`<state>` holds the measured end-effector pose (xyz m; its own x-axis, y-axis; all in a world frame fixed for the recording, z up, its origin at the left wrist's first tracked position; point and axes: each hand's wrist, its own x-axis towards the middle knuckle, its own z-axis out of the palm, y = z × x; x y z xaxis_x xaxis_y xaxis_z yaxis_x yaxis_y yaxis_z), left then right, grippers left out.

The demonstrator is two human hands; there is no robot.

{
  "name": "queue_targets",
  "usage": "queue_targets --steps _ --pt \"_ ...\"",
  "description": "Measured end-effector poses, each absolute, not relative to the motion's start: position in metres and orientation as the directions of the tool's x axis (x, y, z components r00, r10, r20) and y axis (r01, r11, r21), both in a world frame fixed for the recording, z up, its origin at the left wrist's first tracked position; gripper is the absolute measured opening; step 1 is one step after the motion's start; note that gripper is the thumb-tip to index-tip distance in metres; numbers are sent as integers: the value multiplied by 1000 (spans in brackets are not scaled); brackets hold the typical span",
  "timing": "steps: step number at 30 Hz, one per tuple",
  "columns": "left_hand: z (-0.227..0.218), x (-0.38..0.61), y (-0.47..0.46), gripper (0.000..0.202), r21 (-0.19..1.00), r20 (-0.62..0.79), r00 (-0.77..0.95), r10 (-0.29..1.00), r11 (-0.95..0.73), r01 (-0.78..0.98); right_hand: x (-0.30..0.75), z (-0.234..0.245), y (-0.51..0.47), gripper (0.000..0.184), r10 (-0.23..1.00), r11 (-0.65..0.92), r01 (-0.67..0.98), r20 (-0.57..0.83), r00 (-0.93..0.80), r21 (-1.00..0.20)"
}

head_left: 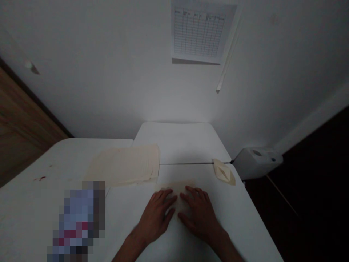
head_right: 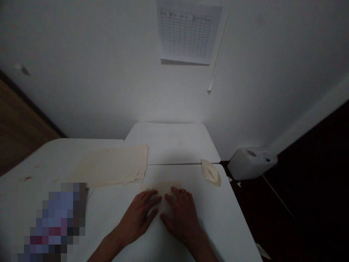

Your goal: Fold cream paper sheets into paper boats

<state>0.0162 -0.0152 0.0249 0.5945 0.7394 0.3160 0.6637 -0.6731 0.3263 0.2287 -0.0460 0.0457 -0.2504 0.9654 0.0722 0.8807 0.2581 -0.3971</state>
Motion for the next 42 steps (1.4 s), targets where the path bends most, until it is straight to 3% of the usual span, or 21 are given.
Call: queue_targets --steps 5,12,23,32,42 --pt "19 15 -14 35 337 371 562 739 -671 660 228 52 -42 54 957 285 877 68 -281 -387" --pt "21 16 -15 30 352 357 553 753 -657 667 225 63 -31 34 902 410 820 46 -429 -400" --pt "24 17 -17 31 321 344 572 745 -665 674 226 65 -22 61 891 397 834 -57 -450 -383" --pt "16 16 -20 33 234 341 581 739 -665 709 227 61 -24 63 903 378 843 -51 -428 -384" --pt "20 16 -21 32 227 332 582 742 -662 715 227 57 -25 61 908 372 842 -33 -417 -390"
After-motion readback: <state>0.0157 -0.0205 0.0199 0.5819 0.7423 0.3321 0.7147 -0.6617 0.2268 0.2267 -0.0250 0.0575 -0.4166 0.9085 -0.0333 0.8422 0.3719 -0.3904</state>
